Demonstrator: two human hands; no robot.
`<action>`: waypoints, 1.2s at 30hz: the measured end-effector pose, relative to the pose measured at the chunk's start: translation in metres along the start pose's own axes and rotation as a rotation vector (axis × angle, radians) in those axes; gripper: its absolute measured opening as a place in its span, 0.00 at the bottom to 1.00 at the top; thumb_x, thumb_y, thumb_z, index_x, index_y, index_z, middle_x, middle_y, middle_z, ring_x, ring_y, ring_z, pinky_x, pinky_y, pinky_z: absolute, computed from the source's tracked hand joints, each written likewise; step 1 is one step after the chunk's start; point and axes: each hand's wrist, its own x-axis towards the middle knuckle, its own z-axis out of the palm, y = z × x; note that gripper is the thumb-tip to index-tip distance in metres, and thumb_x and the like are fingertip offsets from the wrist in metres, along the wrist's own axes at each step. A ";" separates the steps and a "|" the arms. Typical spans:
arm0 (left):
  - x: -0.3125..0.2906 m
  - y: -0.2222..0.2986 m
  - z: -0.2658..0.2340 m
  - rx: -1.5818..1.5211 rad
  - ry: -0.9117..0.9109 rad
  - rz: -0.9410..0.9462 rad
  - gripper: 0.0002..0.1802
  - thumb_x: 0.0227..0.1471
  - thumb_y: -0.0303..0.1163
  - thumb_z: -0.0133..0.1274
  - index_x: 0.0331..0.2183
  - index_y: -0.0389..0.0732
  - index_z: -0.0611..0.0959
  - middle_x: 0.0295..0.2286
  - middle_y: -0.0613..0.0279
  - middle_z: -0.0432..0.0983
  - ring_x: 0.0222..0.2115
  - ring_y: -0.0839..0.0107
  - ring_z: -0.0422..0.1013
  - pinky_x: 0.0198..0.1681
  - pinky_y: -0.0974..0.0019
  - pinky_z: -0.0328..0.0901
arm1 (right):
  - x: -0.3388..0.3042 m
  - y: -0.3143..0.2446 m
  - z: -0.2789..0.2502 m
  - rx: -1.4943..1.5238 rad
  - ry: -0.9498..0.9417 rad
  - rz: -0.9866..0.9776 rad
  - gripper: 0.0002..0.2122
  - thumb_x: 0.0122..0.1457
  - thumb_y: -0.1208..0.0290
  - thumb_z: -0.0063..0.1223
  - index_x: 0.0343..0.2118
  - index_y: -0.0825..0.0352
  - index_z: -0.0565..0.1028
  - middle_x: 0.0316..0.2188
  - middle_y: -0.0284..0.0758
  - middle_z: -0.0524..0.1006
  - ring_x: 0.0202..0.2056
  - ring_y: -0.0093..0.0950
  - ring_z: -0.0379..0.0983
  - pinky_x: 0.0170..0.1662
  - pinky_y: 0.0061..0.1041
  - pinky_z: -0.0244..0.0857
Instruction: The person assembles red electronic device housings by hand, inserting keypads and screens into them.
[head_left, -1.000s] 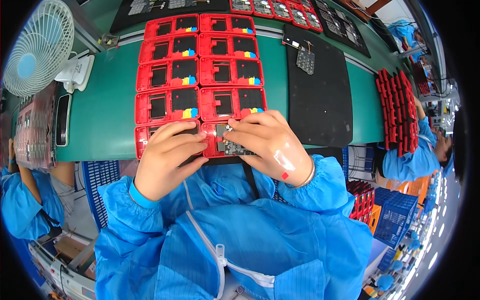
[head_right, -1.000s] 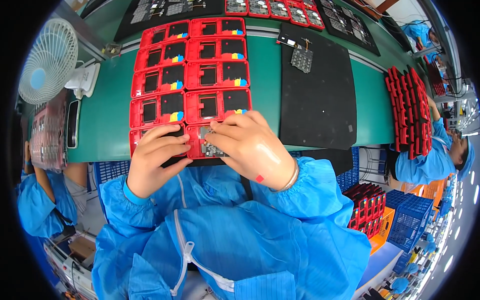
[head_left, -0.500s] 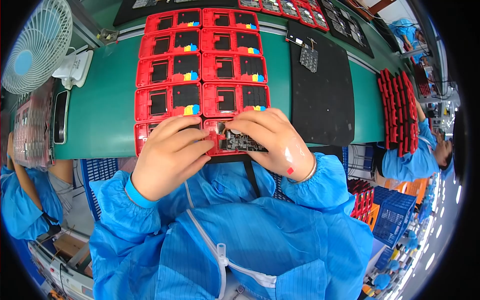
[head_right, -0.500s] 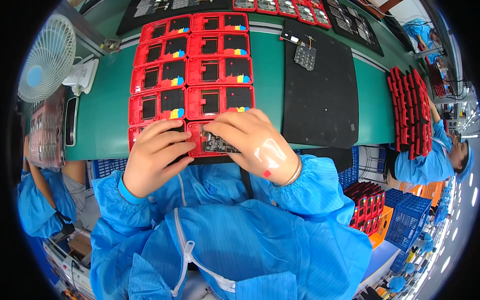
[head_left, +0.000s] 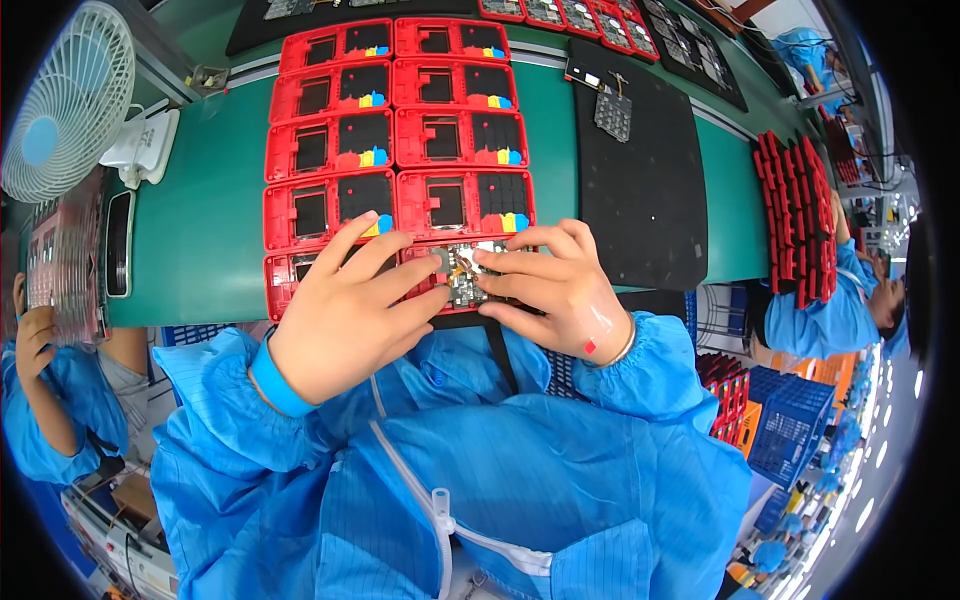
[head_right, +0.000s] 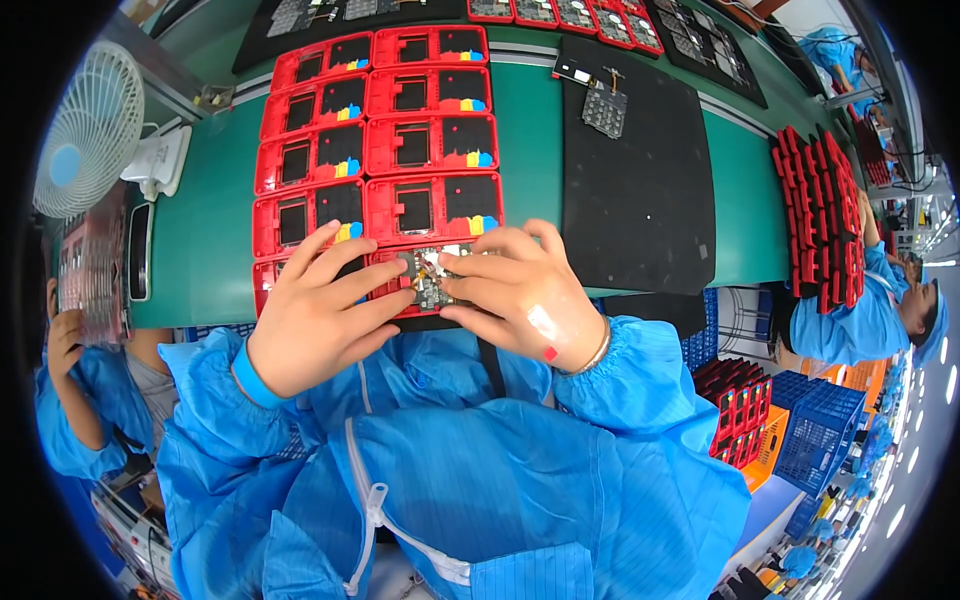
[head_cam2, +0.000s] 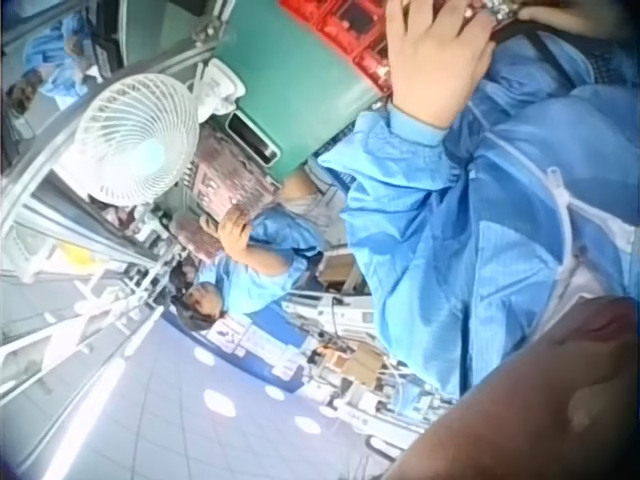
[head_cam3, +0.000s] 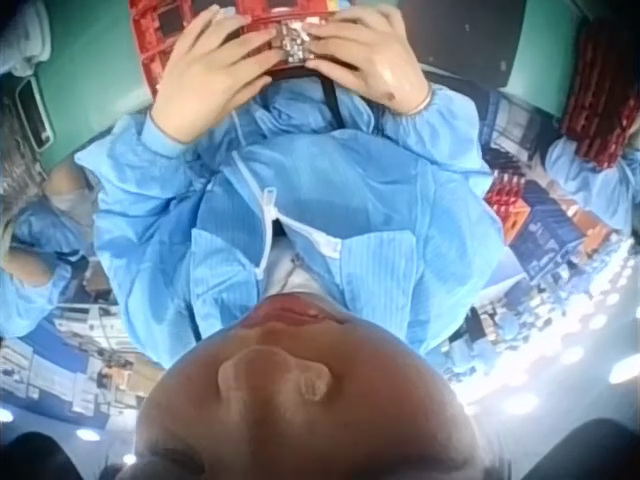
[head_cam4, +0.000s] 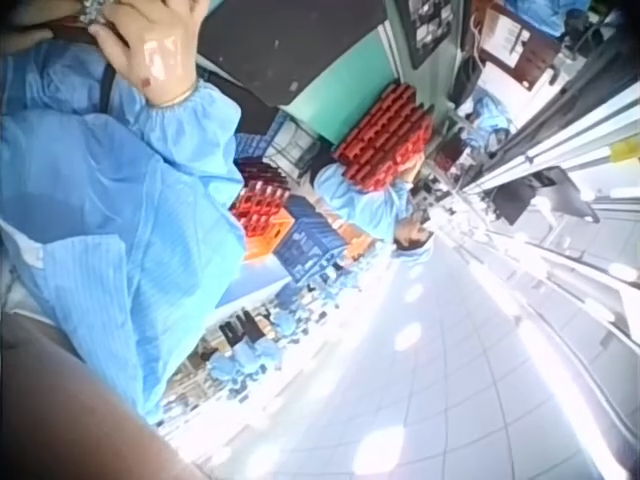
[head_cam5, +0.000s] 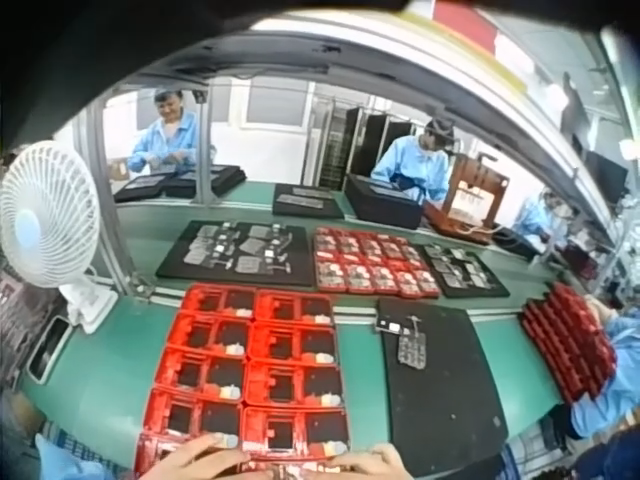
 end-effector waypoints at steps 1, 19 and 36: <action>0.000 0.000 0.003 0.055 0.012 0.003 0.17 0.38 0.30 0.63 0.37 0.50 0.84 0.44 0.68 0.75 0.51 0.62 0.66 0.61 0.45 0.54 | -0.001 0.000 -0.001 -0.002 0.003 0.003 0.13 0.43 0.67 0.69 0.34 0.60 0.82 0.41 0.29 0.80 0.45 0.29 0.70 0.50 0.35 0.56; 0.024 0.038 -0.059 -0.321 0.297 -0.025 0.27 0.36 0.38 0.67 0.41 0.39 0.82 0.47 0.52 0.74 0.50 0.49 0.66 0.54 0.51 0.59 | 0.033 -0.026 -0.024 -0.019 0.070 -0.221 0.18 0.34 0.67 0.68 0.32 0.64 0.78 0.36 0.37 0.74 0.39 0.37 0.71 0.42 0.36 0.68; 0.034 0.034 -0.056 -0.913 0.617 -0.229 0.10 0.42 0.14 0.61 0.32 0.31 0.83 0.29 0.55 0.79 0.30 0.73 0.75 0.34 0.73 0.70 | 0.034 -0.028 -0.005 1.213 0.438 0.432 0.14 0.55 0.66 0.61 0.37 0.73 0.79 0.37 0.41 0.80 0.37 0.26 0.77 0.38 0.25 0.72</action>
